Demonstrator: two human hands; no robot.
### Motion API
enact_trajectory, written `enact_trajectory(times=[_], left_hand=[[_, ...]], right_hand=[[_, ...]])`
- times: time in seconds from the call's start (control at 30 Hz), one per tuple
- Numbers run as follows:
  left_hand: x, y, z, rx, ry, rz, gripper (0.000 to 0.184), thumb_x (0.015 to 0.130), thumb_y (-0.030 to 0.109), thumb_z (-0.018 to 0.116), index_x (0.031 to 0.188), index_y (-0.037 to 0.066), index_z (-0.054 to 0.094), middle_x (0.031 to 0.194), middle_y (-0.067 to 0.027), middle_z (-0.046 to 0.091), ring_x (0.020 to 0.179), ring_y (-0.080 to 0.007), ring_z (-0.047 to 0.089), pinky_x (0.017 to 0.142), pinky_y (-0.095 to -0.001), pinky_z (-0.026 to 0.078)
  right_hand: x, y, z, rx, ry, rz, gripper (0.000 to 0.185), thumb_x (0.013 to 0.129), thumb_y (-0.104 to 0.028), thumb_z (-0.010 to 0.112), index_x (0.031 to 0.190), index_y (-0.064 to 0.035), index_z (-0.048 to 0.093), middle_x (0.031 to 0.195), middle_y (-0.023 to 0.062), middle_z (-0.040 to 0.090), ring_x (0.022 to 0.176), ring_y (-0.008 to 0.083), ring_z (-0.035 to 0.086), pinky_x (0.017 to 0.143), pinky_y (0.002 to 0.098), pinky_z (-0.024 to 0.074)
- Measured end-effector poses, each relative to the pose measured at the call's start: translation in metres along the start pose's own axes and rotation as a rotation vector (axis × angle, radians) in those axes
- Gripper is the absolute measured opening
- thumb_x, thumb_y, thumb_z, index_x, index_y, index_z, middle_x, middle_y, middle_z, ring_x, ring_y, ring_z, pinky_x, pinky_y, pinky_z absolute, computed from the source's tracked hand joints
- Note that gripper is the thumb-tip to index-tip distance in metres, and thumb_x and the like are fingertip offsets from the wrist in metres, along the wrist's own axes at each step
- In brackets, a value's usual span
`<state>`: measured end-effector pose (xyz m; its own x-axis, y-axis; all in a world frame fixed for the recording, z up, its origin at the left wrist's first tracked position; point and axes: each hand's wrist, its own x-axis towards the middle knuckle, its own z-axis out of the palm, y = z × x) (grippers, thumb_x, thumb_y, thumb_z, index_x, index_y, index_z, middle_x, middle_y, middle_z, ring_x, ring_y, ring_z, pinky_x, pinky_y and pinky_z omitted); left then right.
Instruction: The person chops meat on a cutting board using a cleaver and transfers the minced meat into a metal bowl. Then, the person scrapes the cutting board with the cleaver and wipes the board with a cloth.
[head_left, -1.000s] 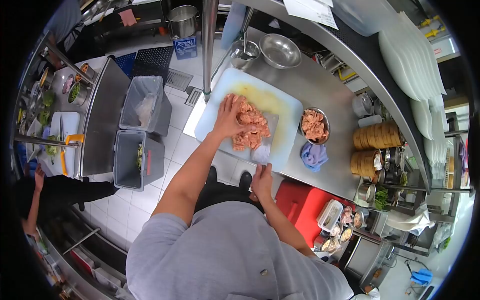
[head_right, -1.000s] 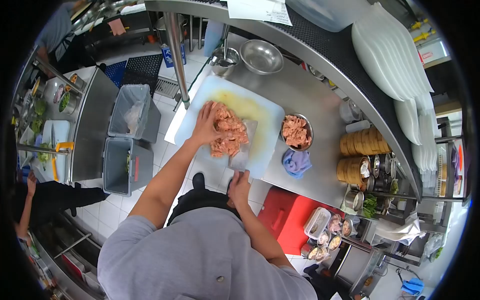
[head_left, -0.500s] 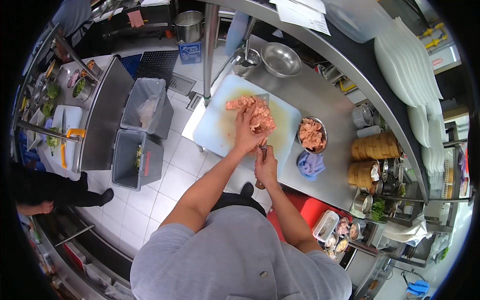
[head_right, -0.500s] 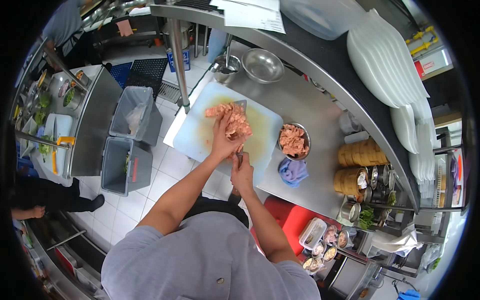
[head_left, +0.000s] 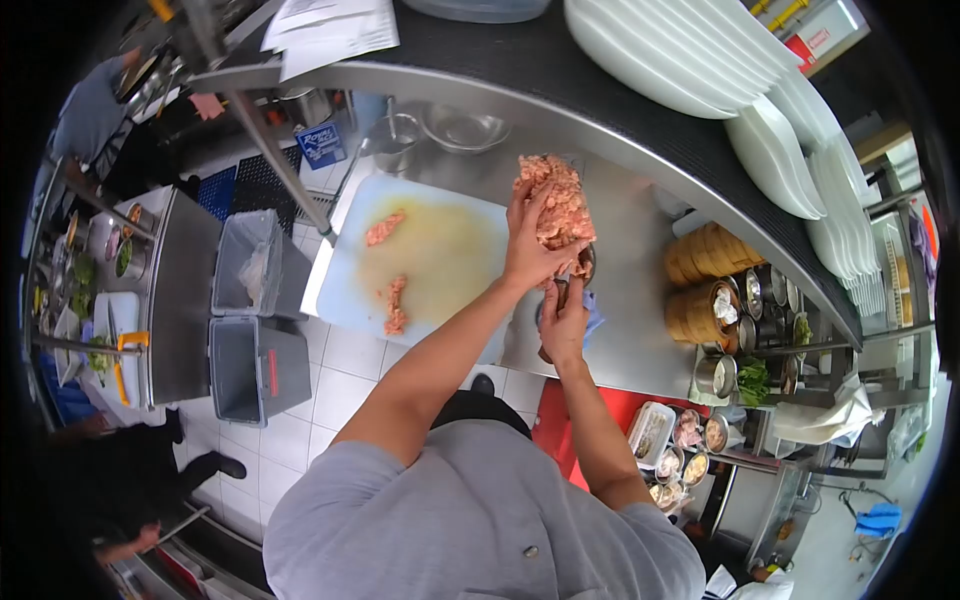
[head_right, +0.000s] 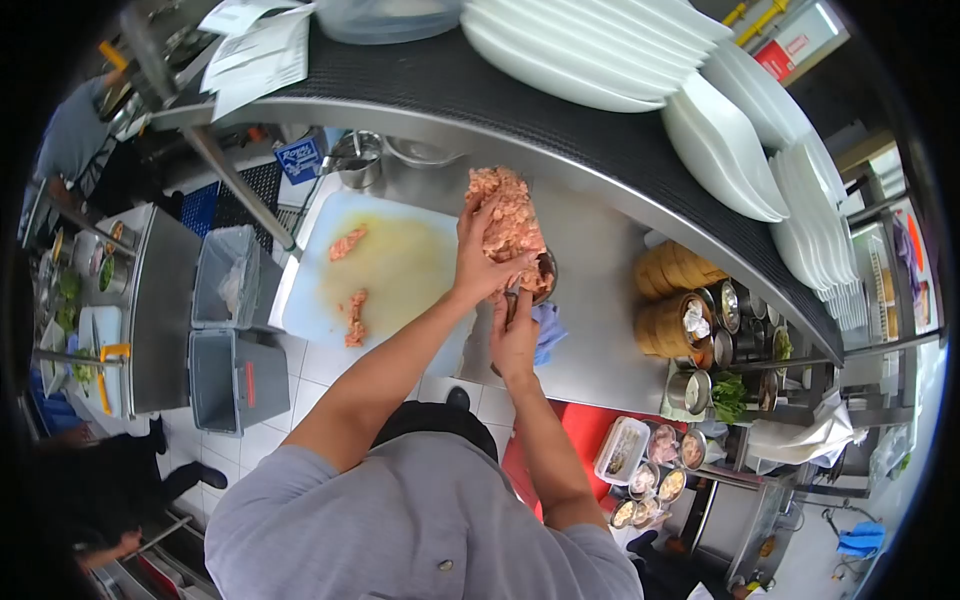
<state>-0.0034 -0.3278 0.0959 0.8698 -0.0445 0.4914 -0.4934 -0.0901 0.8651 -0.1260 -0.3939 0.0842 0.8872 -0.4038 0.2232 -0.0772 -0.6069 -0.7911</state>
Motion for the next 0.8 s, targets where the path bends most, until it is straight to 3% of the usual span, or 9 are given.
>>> enact_trajectory(times=[0.1, 0.2, 0.27, 0.33, 0.57, 0.63, 0.7, 0.8], left_hand=[[0.007, -0.005, 0.035, -0.026, -0.043, 0.055, 0.098, 0.066, 0.02, 0.093, 0.149, 0.014, 0.041, 0.151, -0.0207, 0.029, 0.141, -0.0402, 0.033, 0.114, -0.0481, 0.037], [-0.003, -0.037, 0.057, -0.103, -0.062, 0.04, 0.095, 0.068, 0.019, 0.091, 0.147, 0.009, 0.04, 0.147, -0.0197, 0.035, 0.133, -0.0381, 0.044, 0.108, -0.0455, 0.043], [-0.018, -0.055, 0.059, -0.097, -0.112, 0.02, 0.092, 0.068, 0.021, 0.091, 0.144, 0.009, 0.042, 0.143, -0.0197, 0.04, 0.131, -0.0392, 0.044, 0.108, -0.048, 0.041], [-0.034, -0.065, 0.053, 0.029, -0.183, 0.037, 0.082, 0.072, 0.024, 0.087, 0.14, 0.008, 0.045, 0.135, -0.018, 0.049, 0.123, -0.0405, 0.047, 0.105, -0.0524, 0.039], [-0.003, -0.082, 0.033, 0.371, -0.323, 0.318, 0.07, 0.082, 0.035, 0.079, 0.138, 0.009, 0.048, 0.133, -0.0152, 0.05, 0.12, -0.039, 0.049, 0.103, -0.0525, 0.04], [0.017, -0.088, 0.038, 0.25, -0.261, 0.117, 0.067, 0.085, 0.037, 0.077, 0.139, 0.01, 0.048, 0.136, -0.0172, 0.048, 0.123, -0.0408, 0.048, 0.104, -0.0526, 0.04], [0.027, -0.069, 0.046, 0.154, -0.274, 0.055, 0.066, 0.089, 0.044, 0.071, 0.139, 0.01, 0.047, 0.138, -0.0185, 0.046, 0.126, -0.0433, 0.046, 0.105, -0.0533, 0.04], [0.018, -0.059, 0.06, 0.367, -0.537, 0.086, 0.065, 0.095, 0.055, 0.056, 0.141, 0.01, 0.047, 0.139, -0.0173, 0.047, 0.131, -0.0404, 0.044, 0.108, -0.0532, 0.039]], right_hand=[[0.018, 0.015, -0.02, 0.001, 0.112, -0.056, 0.024, 0.103, -0.021, 0.056, 0.12, -0.0056, 0.049, 0.071, 0.015, 0.066, 0.057, 0.0328, 0.063, 0.054, 0.041, 0.0477], [0.022, 0.055, -0.031, -0.087, 0.076, 0.004, 0.02, 0.102, -0.02, 0.057, 0.113, -0.004, 0.05, 0.074, 0.0192, 0.066, 0.06, 0.0398, 0.063, 0.056, 0.0439, 0.0487], [0.018, 0.074, -0.035, -0.181, -0.031, 0.109, 0.022, 0.101, -0.021, 0.058, 0.116, -0.0055, 0.052, 0.083, 0.0219, 0.069, 0.074, 0.0481, 0.065, 0.062, 0.0513, 0.0515], [0.008, 0.091, -0.032, -0.153, -0.027, 0.112, 0.023, 0.1, -0.021, 0.058, 0.117, -0.0061, 0.052, 0.083, 0.0226, 0.069, 0.074, 0.0484, 0.065, 0.062, 0.0521, 0.0513], [0.004, 0.081, -0.041, -0.173, 0.032, 0.114, 0.022, 0.1, -0.02, 0.058, 0.114, -0.0041, 0.052, 0.081, 0.0227, 0.068, 0.075, 0.0458, 0.067, 0.062, 0.0502, 0.0525], [0.003, 0.087, -0.037, -0.175, 0.053, 0.115, 0.022, 0.1, -0.02, 0.058, 0.115, -0.0044, 0.052, 0.082, 0.0228, 0.069, 0.075, 0.0458, 0.067, 0.063, 0.051, 0.0524], [0.001, 0.082, -0.038, -0.194, 0.073, 0.136, 0.023, 0.1, -0.02, 0.058, 0.116, -0.0048, 0.053, 0.082, 0.0229, 0.069, 0.075, 0.0458, 0.067, 0.064, 0.0519, 0.0523], [0.006, 0.058, -0.037, -0.32, 0.086, 0.243, 0.025, 0.098, -0.019, 0.059, 0.119, -0.0063, 0.053, 0.085, 0.0234, 0.068, 0.079, 0.0465, 0.066, 0.068, 0.0546, 0.0505]])
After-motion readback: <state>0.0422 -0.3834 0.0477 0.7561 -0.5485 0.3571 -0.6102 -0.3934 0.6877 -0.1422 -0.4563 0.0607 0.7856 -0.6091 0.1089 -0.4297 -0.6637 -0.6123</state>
